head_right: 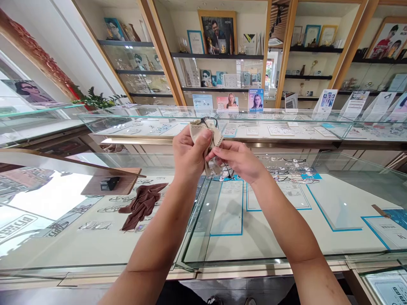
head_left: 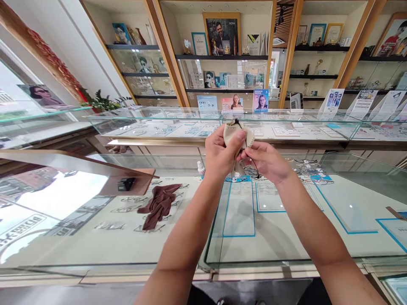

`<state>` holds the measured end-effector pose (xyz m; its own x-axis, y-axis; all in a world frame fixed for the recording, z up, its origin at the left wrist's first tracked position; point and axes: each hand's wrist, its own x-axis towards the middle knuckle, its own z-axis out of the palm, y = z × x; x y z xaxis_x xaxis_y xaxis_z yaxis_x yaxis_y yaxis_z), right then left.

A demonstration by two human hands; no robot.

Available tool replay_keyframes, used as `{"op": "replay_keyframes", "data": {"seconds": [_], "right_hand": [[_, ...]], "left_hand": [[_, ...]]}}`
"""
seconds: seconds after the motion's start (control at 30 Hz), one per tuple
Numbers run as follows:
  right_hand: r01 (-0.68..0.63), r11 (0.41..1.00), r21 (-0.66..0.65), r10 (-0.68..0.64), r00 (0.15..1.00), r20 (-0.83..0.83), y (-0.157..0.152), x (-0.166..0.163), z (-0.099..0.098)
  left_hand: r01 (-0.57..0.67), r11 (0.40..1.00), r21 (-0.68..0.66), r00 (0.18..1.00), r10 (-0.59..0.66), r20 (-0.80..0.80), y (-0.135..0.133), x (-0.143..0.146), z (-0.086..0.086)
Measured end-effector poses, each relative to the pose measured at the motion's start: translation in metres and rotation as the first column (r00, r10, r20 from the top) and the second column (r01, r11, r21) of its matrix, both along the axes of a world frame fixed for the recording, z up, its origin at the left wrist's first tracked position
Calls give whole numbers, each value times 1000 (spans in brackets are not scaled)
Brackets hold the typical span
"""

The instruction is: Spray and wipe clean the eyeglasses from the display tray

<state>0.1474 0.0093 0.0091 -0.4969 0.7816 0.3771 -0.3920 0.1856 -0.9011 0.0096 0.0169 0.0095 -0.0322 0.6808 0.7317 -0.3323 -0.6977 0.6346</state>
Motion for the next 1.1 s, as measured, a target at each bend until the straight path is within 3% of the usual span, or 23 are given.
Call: {"op": "replay_keyframes", "data": {"seconds": [0.13, 0.3, 0.43, 0.57, 0.77, 0.87, 0.97, 1.03, 1.1], "right_hand": [[-2, 1000, 29, 1, 1000, 24, -4, -3, 0], [86, 993, 78, -87, 996, 12, -4, 8, 8], [152, 985, 83, -151, 988, -19, -2, 23, 14], [233, 967, 104, -234, 972, -10, 0, 35, 18], [235, 962, 138, -236, 972, -9, 1, 42, 19], [265, 934, 238, -282, 959, 40, -3, 37, 19], [328, 806, 493, -456, 875, 164, -14, 25, 19], [345, 620, 705, -649, 729, 215, -23, 13, 17], [230, 437, 869, -803, 534, 263, -31, 2, 14]], "left_hand": [[-108, 993, -49, 990, 112, 88, -1, 1, 2], [-44, 990, -136, 999, 47, 24, 10, -11, 4], [-93, 986, -138, 989, 108, 102, 16, -23, 5], [-112, 987, -117, 990, 121, 74, 18, -31, 5], [0, 968, -251, 986, 41, 161, 18, -29, 7], [119, 952, -282, 976, -60, 208, 15, -25, 10], [207, 935, -288, 964, -145, 222, 8, -21, 12], [230, 929, -291, 960, -168, 224, 2, -18, 14], [238, 925, -295, 956, -171, 237, -3, -16, 16]]}}
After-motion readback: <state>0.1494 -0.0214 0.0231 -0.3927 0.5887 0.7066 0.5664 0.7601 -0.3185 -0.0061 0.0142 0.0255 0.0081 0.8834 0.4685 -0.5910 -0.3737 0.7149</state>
